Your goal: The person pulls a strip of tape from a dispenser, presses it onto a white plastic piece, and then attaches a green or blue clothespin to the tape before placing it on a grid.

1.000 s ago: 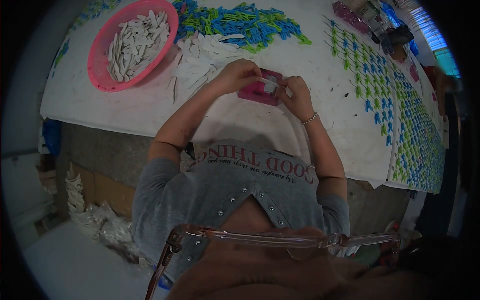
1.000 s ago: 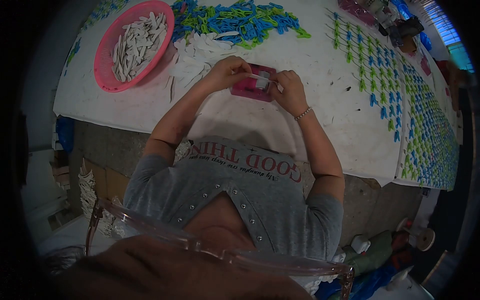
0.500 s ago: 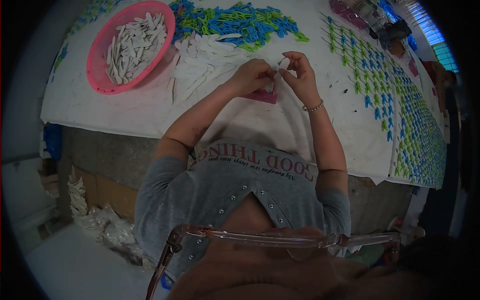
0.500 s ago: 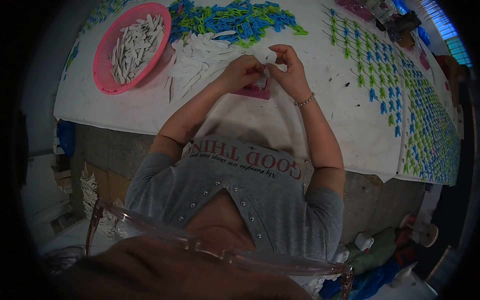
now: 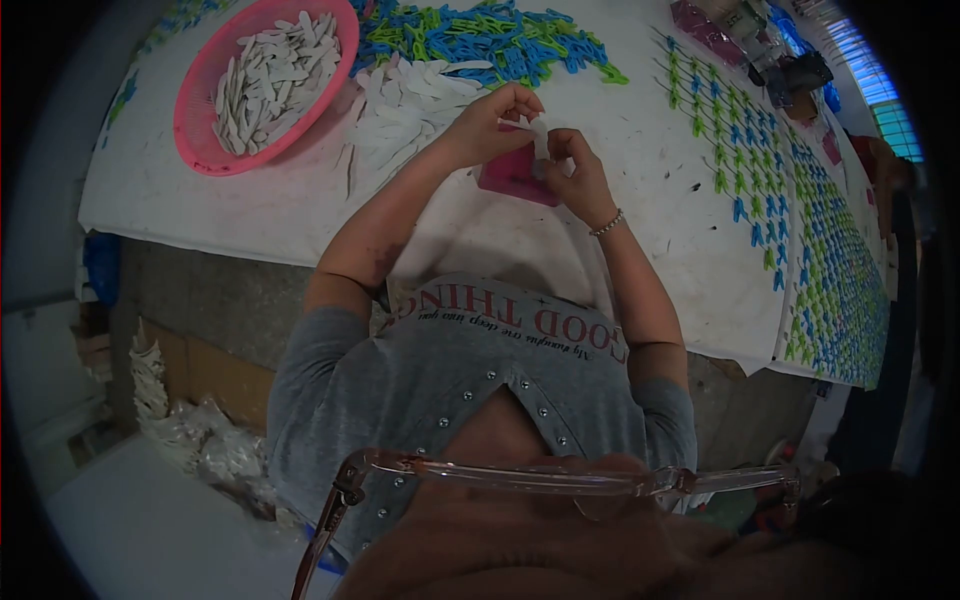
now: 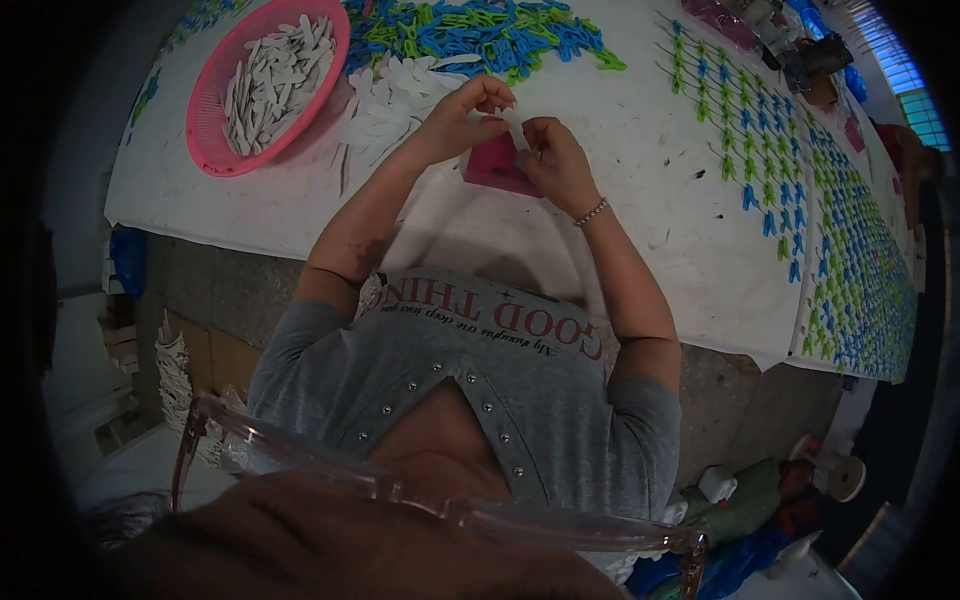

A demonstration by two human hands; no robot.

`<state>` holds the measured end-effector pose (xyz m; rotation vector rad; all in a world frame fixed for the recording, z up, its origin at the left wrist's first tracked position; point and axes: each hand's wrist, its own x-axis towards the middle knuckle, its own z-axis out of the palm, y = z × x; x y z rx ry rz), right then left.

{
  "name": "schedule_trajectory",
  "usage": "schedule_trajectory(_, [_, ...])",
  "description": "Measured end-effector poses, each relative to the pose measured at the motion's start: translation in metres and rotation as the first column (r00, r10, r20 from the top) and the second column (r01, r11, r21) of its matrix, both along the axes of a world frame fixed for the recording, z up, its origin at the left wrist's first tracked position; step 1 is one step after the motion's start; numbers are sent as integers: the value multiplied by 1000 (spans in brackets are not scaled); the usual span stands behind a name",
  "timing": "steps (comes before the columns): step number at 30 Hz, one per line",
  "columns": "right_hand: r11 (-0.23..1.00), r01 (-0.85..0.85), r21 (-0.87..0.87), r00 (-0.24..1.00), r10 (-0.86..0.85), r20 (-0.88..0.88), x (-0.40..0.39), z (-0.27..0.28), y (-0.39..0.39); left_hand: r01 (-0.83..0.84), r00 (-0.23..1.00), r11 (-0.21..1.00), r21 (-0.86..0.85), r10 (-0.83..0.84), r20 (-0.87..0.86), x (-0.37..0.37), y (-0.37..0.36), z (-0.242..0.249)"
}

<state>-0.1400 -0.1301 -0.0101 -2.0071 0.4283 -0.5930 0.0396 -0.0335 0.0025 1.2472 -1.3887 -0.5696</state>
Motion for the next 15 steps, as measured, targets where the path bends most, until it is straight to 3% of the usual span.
schedule_trajectory(6, [977, -23, -211, 998, 11, -59, -11, -4, -10, 26, 1000, 996, 83, -25, -6, 2, 9, -8])
schedule_trajectory(8, [958, -36, -284, 996, 11, -91, -18, -5, -15, -35, 987, 985, 166, 9, 158, -1, 13, -11])
schedule_trajectory(12, [930, -31, -366, 997, 4, -73, -29, -5, -20, -6, 992, 986, 165, -15, 126, -12, 8, -21])
schedule_trajectory(15, [906, -4, -423, 996, -35, -85, -37, 4, -24, -66, 959, 991, 114, 32, 281, -19, 2, -22])
